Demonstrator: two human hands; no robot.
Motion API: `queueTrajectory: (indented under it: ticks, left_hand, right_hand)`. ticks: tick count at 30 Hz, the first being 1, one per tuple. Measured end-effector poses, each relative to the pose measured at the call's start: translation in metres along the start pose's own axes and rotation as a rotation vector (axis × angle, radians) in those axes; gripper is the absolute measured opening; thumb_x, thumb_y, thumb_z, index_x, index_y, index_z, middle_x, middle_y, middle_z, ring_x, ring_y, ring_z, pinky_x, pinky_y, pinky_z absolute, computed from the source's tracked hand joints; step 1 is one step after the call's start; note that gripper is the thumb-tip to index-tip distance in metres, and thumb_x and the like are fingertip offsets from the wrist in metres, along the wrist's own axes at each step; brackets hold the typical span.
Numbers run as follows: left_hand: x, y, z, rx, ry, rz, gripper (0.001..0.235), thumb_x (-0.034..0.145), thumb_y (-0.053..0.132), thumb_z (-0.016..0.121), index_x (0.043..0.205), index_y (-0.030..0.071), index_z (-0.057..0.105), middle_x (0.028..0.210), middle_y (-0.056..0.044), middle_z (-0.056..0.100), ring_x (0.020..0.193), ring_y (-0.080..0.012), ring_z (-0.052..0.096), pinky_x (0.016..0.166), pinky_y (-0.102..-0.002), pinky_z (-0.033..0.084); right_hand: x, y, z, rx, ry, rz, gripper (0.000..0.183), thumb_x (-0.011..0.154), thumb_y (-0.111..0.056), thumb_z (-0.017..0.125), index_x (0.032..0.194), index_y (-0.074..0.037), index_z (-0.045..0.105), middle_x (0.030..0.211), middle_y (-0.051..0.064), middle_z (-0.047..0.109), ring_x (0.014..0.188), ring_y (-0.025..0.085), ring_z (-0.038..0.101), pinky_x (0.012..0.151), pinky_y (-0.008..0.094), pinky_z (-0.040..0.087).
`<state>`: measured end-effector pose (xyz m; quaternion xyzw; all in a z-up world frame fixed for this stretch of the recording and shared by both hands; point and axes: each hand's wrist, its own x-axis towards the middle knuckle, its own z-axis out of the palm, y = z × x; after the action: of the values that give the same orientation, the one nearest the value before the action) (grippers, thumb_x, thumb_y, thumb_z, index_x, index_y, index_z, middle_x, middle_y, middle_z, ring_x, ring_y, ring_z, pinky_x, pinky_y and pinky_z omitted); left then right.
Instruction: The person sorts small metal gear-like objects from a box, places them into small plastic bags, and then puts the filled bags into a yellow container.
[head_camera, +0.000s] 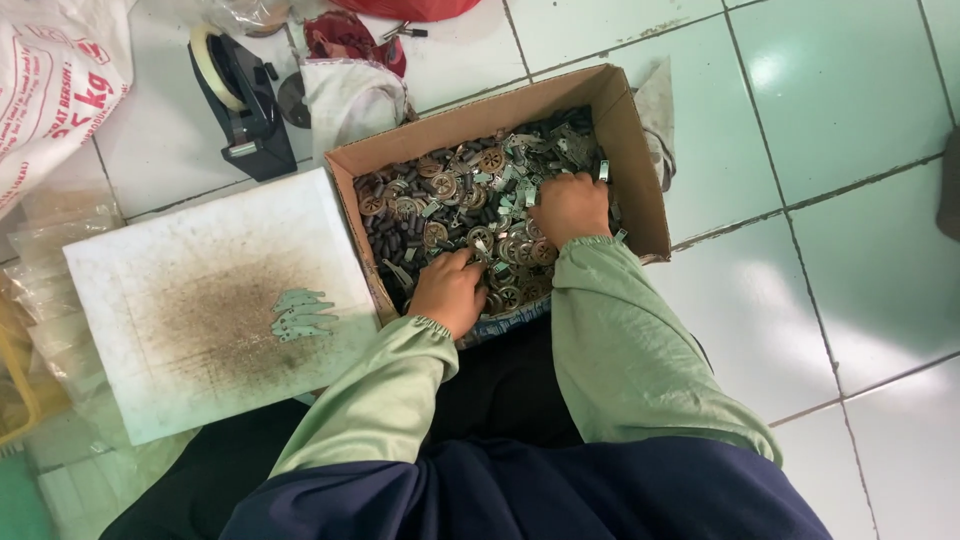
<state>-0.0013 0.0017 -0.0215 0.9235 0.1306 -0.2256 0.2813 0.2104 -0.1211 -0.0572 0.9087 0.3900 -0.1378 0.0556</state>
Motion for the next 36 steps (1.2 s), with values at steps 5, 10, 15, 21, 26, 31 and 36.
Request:
queueTrajectory:
  ticks: [5, 10, 15, 21, 26, 31, 36]
  left_hand:
    - [0.003, -0.008, 0.016, -0.014, 0.017, -0.002, 0.04, 0.106, 0.028, 0.053, 0.141, 0.009, 0.059, 0.153, -0.015, 0.045, 0.142, -0.0364, 0.044, 0.113, -0.054, 0.044]
    - [0.01, -0.012, 0.018, -0.022, -0.015, -0.018, 0.043, 0.106, 0.029, 0.049, 0.143, 0.009, 0.058, 0.156, -0.016, 0.041, 0.143, -0.0387, 0.042, 0.113, -0.055, 0.043]
    - [-0.01, 0.005, 0.0, -0.195, 0.162, 0.027, 0.044, 0.106, 0.008, 0.045, 0.149, 0.008, 0.05, 0.155, -0.022, 0.039, 0.139, -0.047, 0.047, 0.11, -0.058, 0.049]
    - [-0.028, 0.019, 0.004, -0.562, 0.293, 0.02, 0.046, 0.104, 0.012, 0.047, 0.15, 0.007, 0.045, 0.148, -0.022, 0.048, 0.132, -0.0454, 0.055, 0.105, -0.054, 0.056]
    - [-0.085, 0.019, 0.001, -0.81, 0.489, -0.074, 0.021, 0.103, 0.016, 0.054, 0.12, 0.009, 0.063, 0.116, -0.013, 0.066, 0.111, -0.0356, 0.068, 0.089, -0.05, 0.061]
    - [-0.139, 0.008, 0.01, -0.815, 0.579, -0.065, 0.021, 0.096, 0.014, 0.063, 0.117, 0.014, 0.065, 0.11, -0.009, 0.07, 0.106, -0.0314, 0.07, 0.086, -0.046, 0.063]
    - [-0.171, -0.025, 0.06, -0.83, 0.992, -0.12, 0.022, 0.084, 0.009, 0.072, 0.101, 0.022, 0.077, 0.093, -0.003, 0.075, 0.09, -0.023, 0.074, 0.075, -0.031, 0.064]
  right_hand:
    - [0.012, 0.01, 0.038, -0.032, 0.076, -0.049, 0.029, 0.089, -0.035, 0.071, 0.101, -0.01, 0.08, 0.091, 0.012, 0.072, 0.097, 0.034, 0.069, 0.086, 0.054, 0.055]
    - [-0.009, 0.001, -0.006, 0.0, 0.024, -0.107, 0.024, 0.091, -0.023, 0.064, 0.103, -0.008, 0.078, 0.093, 0.012, 0.071, 0.099, 0.035, 0.068, 0.089, 0.054, 0.054]
    - [-0.046, -0.016, -0.052, 0.254, -0.034, -0.132, 0.027, 0.096, -0.017, 0.06, 0.11, -0.001, 0.076, 0.101, 0.019, 0.072, 0.106, 0.041, 0.068, 0.09, 0.057, 0.056]
    - [-0.103, -0.066, -0.08, 0.435, -0.083, -0.253, 0.024, 0.094, -0.016, 0.063, 0.114, -0.009, 0.075, 0.103, 0.012, 0.075, 0.103, 0.032, 0.071, 0.088, 0.048, 0.06]
    - [-0.136, -0.094, -0.067, 0.654, 0.105, -0.351, 0.018, 0.091, -0.012, 0.07, 0.108, -0.011, 0.077, 0.093, 0.01, 0.076, 0.091, 0.03, 0.073, 0.08, 0.045, 0.061]
    - [-0.161, -0.129, -0.048, 0.753, 0.247, -0.364, 0.015, 0.084, -0.013, 0.078, 0.098, -0.017, 0.079, 0.084, 0.004, 0.076, 0.084, 0.024, 0.074, 0.077, 0.039, 0.061]
    - [-0.214, -0.194, -0.059, 0.807, 0.241, -0.383, 0.03, 0.077, -0.011, 0.083, 0.106, -0.018, 0.081, 0.085, 0.007, 0.076, 0.083, 0.026, 0.074, 0.074, 0.037, 0.062]
